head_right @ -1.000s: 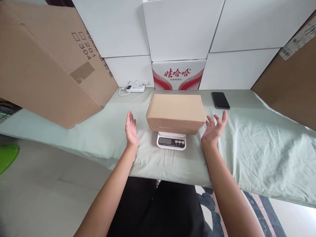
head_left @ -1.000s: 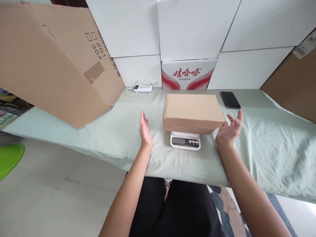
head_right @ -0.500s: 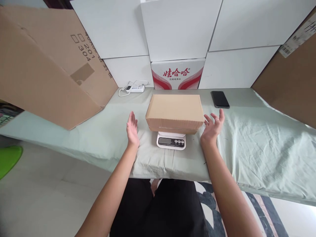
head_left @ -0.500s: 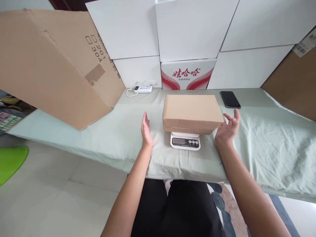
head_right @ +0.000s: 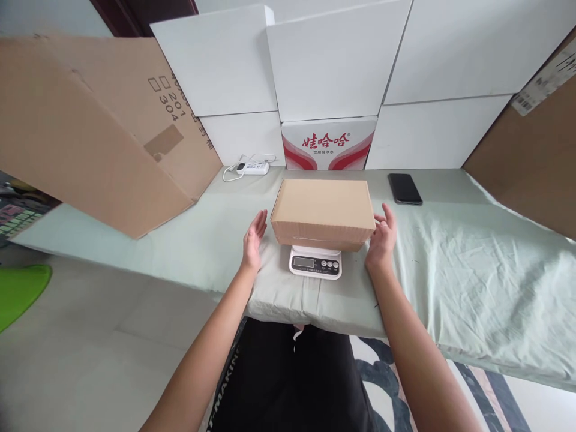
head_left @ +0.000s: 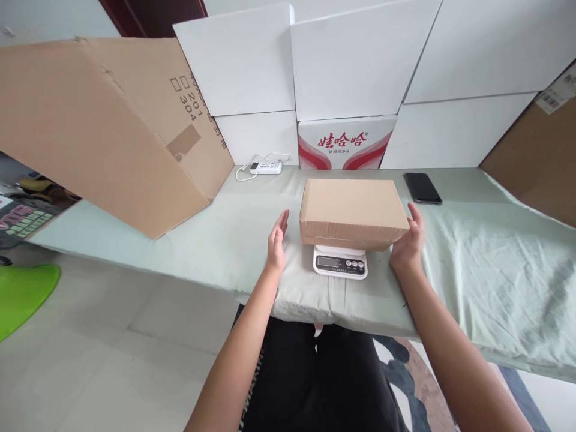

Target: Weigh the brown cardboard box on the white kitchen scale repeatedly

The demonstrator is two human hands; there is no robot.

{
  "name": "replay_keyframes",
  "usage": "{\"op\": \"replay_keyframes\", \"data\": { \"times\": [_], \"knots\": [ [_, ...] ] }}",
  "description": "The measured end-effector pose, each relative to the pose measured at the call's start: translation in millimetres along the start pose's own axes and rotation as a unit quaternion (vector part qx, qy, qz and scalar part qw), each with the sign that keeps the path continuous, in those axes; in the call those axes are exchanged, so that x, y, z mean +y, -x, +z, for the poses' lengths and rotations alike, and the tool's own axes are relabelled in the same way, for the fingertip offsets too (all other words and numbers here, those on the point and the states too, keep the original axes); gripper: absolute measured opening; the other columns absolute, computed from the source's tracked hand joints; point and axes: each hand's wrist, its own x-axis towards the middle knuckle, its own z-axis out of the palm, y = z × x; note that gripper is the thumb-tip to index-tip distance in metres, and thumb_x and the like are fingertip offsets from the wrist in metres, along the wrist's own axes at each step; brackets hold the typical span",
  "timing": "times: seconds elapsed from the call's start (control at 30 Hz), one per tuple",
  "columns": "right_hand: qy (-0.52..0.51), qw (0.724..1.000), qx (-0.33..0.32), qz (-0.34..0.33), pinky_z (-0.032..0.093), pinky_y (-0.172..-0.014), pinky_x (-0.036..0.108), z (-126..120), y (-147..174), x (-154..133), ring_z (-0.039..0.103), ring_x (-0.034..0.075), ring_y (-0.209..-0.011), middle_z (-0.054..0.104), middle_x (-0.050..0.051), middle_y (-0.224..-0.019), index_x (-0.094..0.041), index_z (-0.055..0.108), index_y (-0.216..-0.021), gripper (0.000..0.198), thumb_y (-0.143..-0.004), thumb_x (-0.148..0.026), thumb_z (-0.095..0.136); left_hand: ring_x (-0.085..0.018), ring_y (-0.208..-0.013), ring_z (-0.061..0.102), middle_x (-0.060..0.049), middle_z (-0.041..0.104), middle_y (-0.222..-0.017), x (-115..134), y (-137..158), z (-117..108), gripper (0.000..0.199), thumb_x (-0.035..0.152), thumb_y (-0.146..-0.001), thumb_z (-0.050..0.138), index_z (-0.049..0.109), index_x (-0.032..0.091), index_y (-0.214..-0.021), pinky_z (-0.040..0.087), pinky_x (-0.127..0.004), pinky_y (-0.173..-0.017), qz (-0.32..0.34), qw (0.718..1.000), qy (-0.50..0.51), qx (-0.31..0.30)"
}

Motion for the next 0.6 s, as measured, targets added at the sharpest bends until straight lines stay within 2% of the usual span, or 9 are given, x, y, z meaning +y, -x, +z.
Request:
{"op": "replay_keyframes", "data": {
  "times": [0.07, 0.13, 0.2, 0.27, 0.37, 0.43, 0.5, 0.6],
  "knots": [
    [0.023, 0.999, -0.017, -0.015, 0.055, -0.081, 0.034, -1.8, 0.2, 3.1, 0.068, 0.022, -0.098, 0.064, 0.003, -0.109, -0.029, 0.070, -0.143, 0.075, -0.079, -0.069, 0.075, -0.037, -0.173, 0.046, -0.015, 0.057, -0.178, 0.3, 0.8, 0.7, 0.096, 0.094, -0.091, 0.061, 0.069, 0.027, -0.159, 0.034, -0.052, -0.146, 0.000, 1.000, -0.003, -0.021],
    [0.055, 0.997, -0.045, -0.037, 0.059, -0.099, 0.044, -3.0, 2.5, 4.7, 0.070, 0.029, -0.115, 0.069, 0.005, -0.118, -0.030, 0.069, -0.146, 0.076, -0.082, -0.070, 0.075, -0.037, -0.172, 0.047, -0.013, 0.058, -0.177, 1.4, 2.0, 1.3, 0.094, 0.093, -0.092, 0.062, 0.070, 0.027, -0.158, 0.035, -0.052, -0.146, 0.000, 0.999, -0.013, -0.039],
    [0.074, 0.993, -0.076, -0.059, 0.054, -0.119, 0.053, -3.4, 6.8, 4.4, 0.067, 0.035, -0.137, 0.072, 0.007, -0.135, -0.031, 0.068, -0.148, 0.074, -0.086, -0.071, 0.073, -0.038, -0.173, 0.047, -0.012, 0.059, -0.177, 3.0, 3.7, 1.9, 0.094, 0.093, -0.093, 0.061, 0.070, 0.027, -0.159, 0.036, -0.053, -0.146, -0.003, 0.998, -0.022, -0.055],
    [0.077, 0.989, -0.100, -0.084, 0.046, -0.132, 0.059, -3.7, 13.0, 3.0, 0.060, 0.038, -0.152, 0.070, 0.008, -0.151, -0.032, 0.068, -0.150, 0.073, -0.091, -0.074, 0.068, -0.040, -0.172, 0.047, -0.012, 0.057, -0.178, 3.8, 6.1, 2.5, 0.096, 0.093, -0.093, 0.059, 0.068, 0.026, -0.161, 0.040, -0.055, -0.143, -0.010, 0.997, -0.026, -0.077],
    [0.087, 0.981, -0.120, -0.123, 0.037, -0.140, 0.066, -6.1, 25.1, -0.8, 0.055, 0.040, -0.162, 0.066, 0.008, -0.163, -0.033, 0.066, -0.155, 0.075, -0.099, -0.080, 0.055, -0.043, -0.169, 0.050, -0.016, 0.056, -0.178, 3.2, 11.6, 4.0, 0.099, 0.093, -0.094, 0.059, 0.065, 0.023, -0.163, 0.048, -0.056, -0.137, -0.016, 0.992, -0.036, -0.118],
    [0.120, 0.975, -0.127, -0.134, 0.031, -0.143, 0.071, -8.5, 33.8, -6.5, 0.049, 0.040, -0.168, 0.060, 0.006, -0.172, -0.035, 0.060, -0.163, 0.076, -0.102, -0.080, 0.052, -0.043, -0.169, 0.051, -0.016, 0.059, -0.176, 4.7, 14.9, 5.4, 0.095, 0.090, -0.096, 0.058, 0.067, 0.022, -0.161, 0.045, -0.056, -0.139, -0.003, 0.991, -0.049, -0.127],
    [0.169, 0.967, -0.134, -0.137, 0.023, -0.146, 0.075, -9.4, 39.4, -17.2, 0.039, 0.041, -0.175, 0.051, 0.004, -0.182, -0.037, 0.053, -0.170, 0.077, -0.103, -0.077, 0.055, -0.041, -0.169, 0.051, -0.016, 0.062, -0.174, 11.5, 14.7, 7.2, 0.090, 0.087, -0.099, 0.057, 0.069, 0.022, -0.159, 0.040, -0.054, -0.142, 0.011, 0.991, -0.054, -0.123],
    [0.206, 0.953, -0.149, -0.164, 0.019, -0.147, 0.077, -1.4, 33.2, -41.1, 0.031, 0.043, -0.178, 0.041, 0.001, -0.187, -0.042, 0.046, -0.174, 0.077, -0.104, -0.071, 0.060, -0.041, -0.166, 0.056, -0.015, 0.067, -0.170, 30.8, -0.6, 13.1, 0.084, 0.084, -0.101, 0.057, 0.070, 0.022, -0.156, 0.045, -0.053, -0.139, 0.027, 0.992, -0.036, -0.119]
  ]
}}
